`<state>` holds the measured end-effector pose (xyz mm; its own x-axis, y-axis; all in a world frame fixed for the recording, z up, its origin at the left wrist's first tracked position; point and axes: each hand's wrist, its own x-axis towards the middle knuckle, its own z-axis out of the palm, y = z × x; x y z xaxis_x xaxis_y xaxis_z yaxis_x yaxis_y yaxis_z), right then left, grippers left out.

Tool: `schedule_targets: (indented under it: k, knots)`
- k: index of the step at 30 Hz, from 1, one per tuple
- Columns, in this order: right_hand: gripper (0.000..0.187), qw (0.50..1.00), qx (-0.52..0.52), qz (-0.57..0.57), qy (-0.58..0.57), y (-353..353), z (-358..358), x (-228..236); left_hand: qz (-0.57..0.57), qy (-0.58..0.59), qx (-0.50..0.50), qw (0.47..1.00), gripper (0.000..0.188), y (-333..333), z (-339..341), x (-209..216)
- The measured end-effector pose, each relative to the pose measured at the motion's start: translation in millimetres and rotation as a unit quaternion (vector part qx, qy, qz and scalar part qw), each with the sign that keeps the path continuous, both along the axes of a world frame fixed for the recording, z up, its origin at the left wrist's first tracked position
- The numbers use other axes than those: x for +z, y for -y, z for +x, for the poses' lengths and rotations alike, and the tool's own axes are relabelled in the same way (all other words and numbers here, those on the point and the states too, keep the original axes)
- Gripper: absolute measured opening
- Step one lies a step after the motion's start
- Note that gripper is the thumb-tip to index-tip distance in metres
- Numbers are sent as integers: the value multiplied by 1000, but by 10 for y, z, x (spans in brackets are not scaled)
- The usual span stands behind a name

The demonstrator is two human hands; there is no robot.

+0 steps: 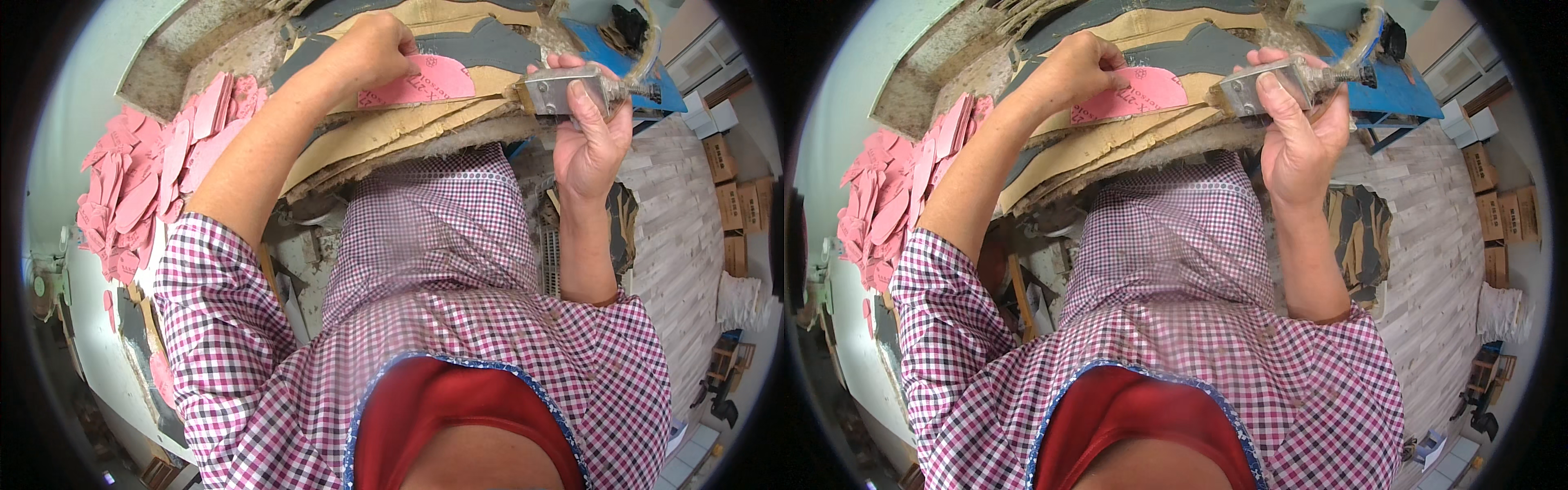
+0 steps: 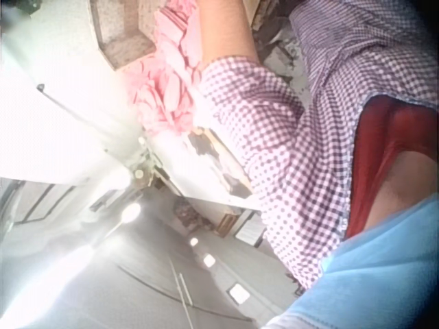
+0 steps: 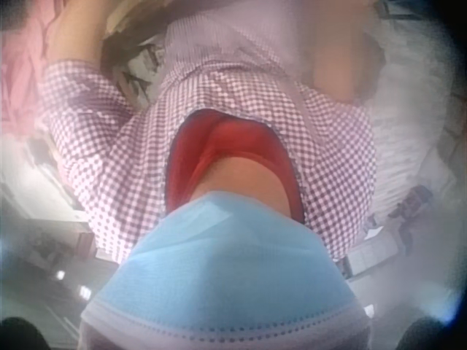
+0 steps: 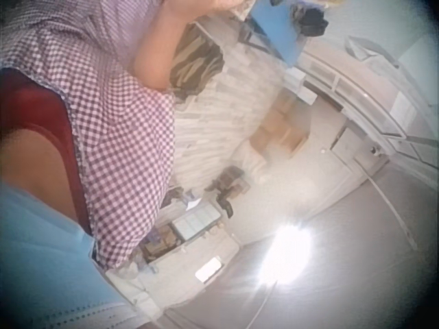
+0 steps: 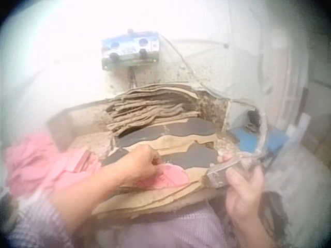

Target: The person places pink foam pieces onto black shoe insoles and presses them down using a metal tool. They repeat this process for multiple insoles, stacking the finished pieces on the table.

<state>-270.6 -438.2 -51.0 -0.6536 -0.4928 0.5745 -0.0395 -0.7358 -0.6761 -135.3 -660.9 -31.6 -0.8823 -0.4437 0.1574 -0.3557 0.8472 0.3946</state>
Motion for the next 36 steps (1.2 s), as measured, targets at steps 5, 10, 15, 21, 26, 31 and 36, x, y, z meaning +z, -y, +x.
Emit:
schedule_targets:
  k: [5,10,15,21,26,31,36]
  knots:
    - [36,999,-26,1,-43,24,-30,29,-288,-44,96,952,54,-213,36,-57]
    - [39,975,-137,27,-170,204,-59,158,-320,-175,121,923,79,-69,272,-260]
    - [38,970,-117,58,-203,368,28,151,-124,-222,219,942,68,368,868,-247]
    - [39,992,49,-6,-114,737,582,180,197,-164,237,937,63,524,1153,-160]
    - [41,982,50,-36,-180,937,753,252,229,-159,209,937,57,530,1127,-48]
    - [36,983,21,19,-181,672,410,233,381,-94,142,908,55,520,1158,161]
    - [34,982,-40,45,-180,379,-75,155,481,-171,121,851,44,391,1234,103]
